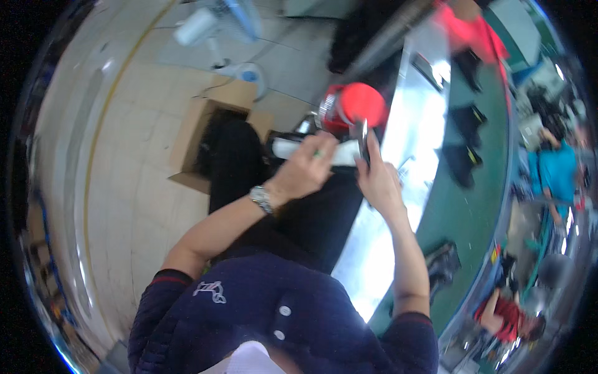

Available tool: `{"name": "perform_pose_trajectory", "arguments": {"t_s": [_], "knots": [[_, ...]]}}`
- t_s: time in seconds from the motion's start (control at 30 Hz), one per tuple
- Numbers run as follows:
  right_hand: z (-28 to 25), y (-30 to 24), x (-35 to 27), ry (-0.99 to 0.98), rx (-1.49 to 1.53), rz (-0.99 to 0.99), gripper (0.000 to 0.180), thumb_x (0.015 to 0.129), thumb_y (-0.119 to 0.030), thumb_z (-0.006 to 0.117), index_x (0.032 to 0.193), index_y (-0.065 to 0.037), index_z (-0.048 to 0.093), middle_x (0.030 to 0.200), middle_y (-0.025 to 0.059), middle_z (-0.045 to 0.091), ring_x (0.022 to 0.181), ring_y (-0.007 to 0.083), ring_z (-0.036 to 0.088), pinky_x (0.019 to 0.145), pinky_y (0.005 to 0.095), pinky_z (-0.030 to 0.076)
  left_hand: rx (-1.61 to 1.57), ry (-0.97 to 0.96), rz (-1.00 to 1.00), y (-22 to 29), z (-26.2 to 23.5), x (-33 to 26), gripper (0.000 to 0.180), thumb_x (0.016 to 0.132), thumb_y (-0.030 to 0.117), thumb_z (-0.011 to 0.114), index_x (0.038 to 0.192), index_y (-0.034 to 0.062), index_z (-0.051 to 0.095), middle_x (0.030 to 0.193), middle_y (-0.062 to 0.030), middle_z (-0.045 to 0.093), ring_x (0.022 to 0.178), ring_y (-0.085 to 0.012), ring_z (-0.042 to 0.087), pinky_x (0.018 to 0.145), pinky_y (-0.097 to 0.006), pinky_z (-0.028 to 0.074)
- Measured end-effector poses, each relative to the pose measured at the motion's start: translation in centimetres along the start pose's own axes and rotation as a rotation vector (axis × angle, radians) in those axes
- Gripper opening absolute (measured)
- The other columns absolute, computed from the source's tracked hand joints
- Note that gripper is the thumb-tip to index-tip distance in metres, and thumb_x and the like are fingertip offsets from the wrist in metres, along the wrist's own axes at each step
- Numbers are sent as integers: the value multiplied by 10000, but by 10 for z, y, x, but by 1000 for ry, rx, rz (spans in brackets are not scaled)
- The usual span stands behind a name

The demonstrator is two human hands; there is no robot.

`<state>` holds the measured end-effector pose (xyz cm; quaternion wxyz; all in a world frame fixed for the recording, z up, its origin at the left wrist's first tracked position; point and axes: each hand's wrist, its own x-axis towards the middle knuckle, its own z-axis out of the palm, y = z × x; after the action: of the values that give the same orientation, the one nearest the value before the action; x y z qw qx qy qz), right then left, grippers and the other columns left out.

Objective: Finishing the sole of a shoe by trimming excess material with pliers and scissors.

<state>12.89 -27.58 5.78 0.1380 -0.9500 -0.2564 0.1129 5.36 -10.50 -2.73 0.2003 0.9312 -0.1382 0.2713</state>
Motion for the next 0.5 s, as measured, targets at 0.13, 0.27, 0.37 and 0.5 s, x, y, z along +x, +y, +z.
{"name": "perform_pose_trajectory", "arguments": {"t_s": [0.13, 0.27, 0.37, 0.5], "knots": [[-22, -2, -2, -72, 248, -277, 521, 906, 37, 446, 1402, -121, 429, 991, 166, 671, 720, 235, 667, 655, 360, 525, 230, -73, 132, 7, -1, -11, 348, 800, 166, 502, 975, -110, 621, 1012, -238, 599, 1034, -384, 563, 1009, -476, 425], [15, 46, -15, 58, -69, 13, 535, 923, -79, 517, 1431, -59, 352, 766, 236, 648, 631, 322, 651, 549, 389, 472, -206, 178, -2, 22, 50, -6, 269, 774, 124, 545, 913, -105, 565, 1049, -218, 563, 991, -375, 553, 959, -454, 441], [-6, 21, -2, -102, -84, -125, 536, 916, -163, 541, 1425, -98, 385, 887, 248, 656, 748, 416, 653, 620, 446, 490, -5, 115, 88, 13, 38, -15, 302, 787, 130, 556, 957, -118, 574, 1083, -247, 547, 1084, -428, 553, 1025, -490, 409], [-16, -12, -15, -58, -145, -51, 515, 946, -273, 528, 1440, -220, 389, 883, 267, 659, 754, 464, 622, 606, 496, 465, 78, 61, 85, 17, 32, -11, 299, 805, 124, 555, 975, -120, 585, 1099, -247, 555, 1097, -422, 558, 1052, -499, 384]]}}
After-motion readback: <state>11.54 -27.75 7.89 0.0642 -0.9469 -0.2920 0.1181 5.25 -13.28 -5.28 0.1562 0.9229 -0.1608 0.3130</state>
